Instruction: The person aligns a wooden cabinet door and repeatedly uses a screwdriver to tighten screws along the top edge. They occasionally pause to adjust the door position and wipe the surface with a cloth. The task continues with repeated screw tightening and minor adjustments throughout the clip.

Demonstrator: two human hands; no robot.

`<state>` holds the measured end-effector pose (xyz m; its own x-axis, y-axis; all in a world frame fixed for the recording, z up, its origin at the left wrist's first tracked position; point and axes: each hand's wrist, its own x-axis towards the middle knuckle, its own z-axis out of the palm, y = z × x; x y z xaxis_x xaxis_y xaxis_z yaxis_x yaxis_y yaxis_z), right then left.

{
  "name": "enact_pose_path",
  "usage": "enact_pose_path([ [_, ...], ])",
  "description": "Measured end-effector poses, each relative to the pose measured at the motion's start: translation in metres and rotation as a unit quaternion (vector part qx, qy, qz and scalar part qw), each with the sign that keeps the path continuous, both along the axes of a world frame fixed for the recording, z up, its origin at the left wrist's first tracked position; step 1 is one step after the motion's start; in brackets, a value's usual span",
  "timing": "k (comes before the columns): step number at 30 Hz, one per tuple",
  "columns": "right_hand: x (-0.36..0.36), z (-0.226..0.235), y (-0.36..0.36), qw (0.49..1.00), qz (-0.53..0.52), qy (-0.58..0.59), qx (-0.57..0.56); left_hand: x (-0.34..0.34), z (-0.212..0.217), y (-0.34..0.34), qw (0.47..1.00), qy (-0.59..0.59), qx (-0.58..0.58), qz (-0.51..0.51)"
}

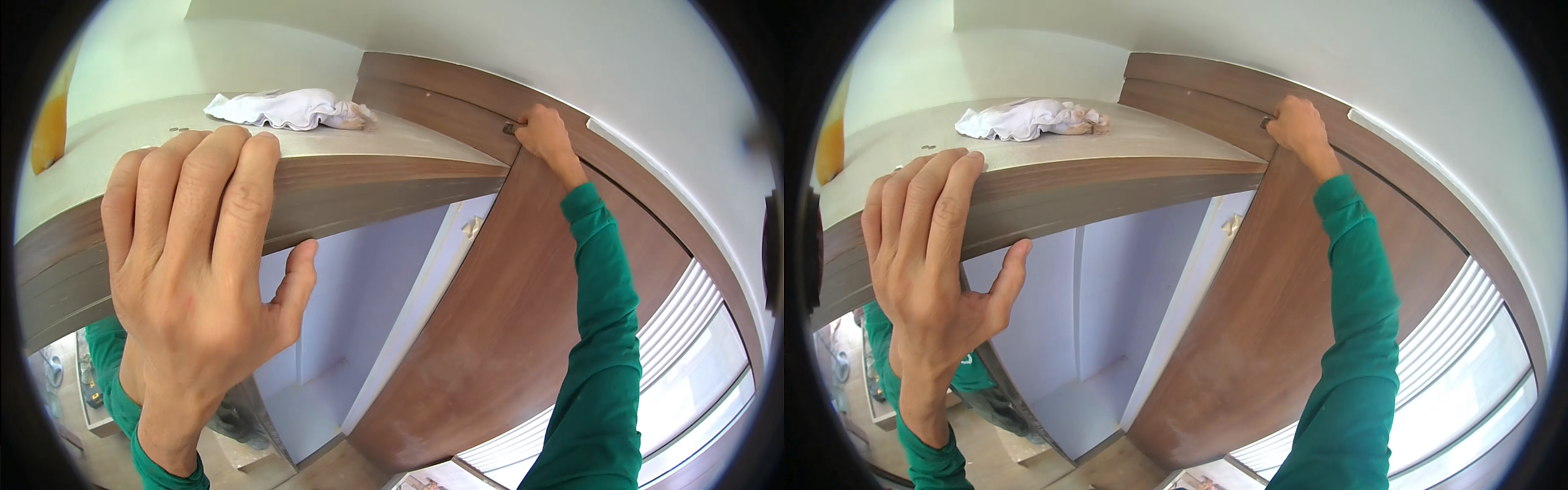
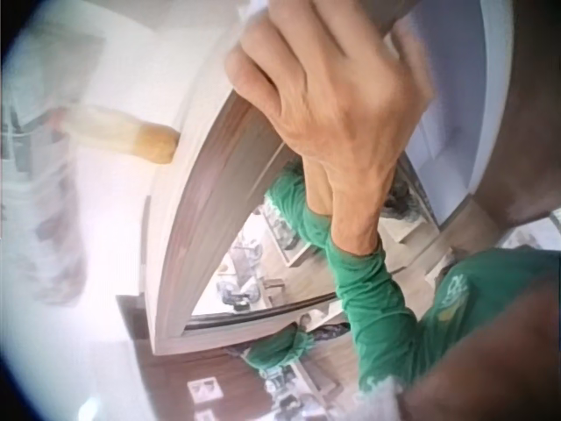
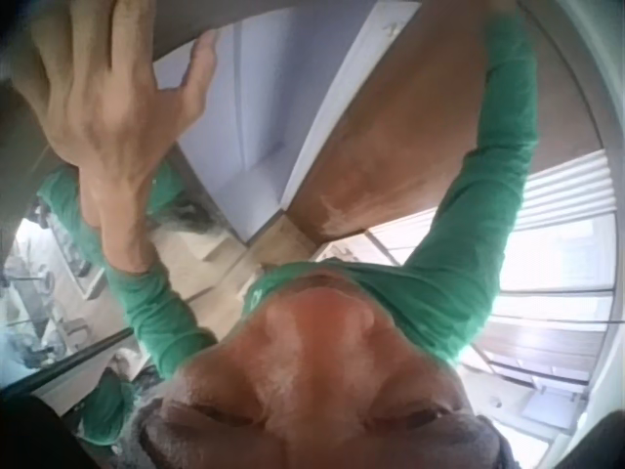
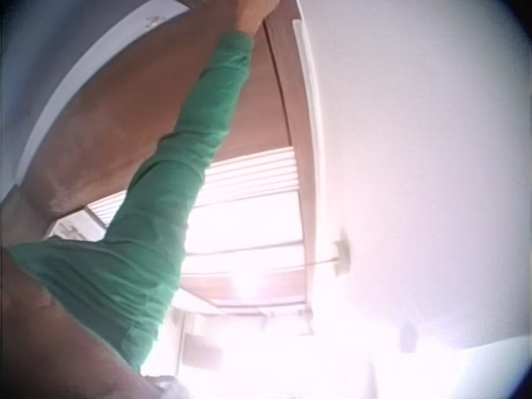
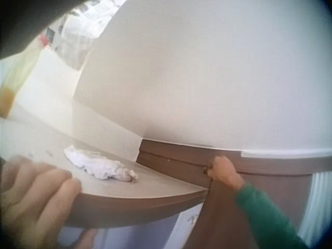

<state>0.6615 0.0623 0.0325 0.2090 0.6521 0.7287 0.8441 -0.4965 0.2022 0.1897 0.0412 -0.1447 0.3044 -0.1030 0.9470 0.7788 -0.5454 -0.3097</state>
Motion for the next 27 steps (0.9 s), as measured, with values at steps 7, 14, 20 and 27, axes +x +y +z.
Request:
enact_pose_path([
  [7,0.038,-0.054,-0.029,0.957,0.203,-0.19,0.08,0.008,0.001,0.0,0.999,-0.024,0.0,-0.024],
  [14,0.041,-0.005,0.017,0.953,0.051,-0.299,0.017,0.008,0.004,0.0,1.0,-0.021,-0.001,-0.021],
  [20,0.023,-0.005,0.062,0.968,0.13,-0.215,0.019,0.009,0.001,0.001,0.999,-0.026,-0.001,-0.018],
  [27,0.002,-0.002,0.121,0.987,0.119,-0.099,-0.039,0.01,0.001,-0.002,1.0,-0.023,-0.016,-0.004],
])
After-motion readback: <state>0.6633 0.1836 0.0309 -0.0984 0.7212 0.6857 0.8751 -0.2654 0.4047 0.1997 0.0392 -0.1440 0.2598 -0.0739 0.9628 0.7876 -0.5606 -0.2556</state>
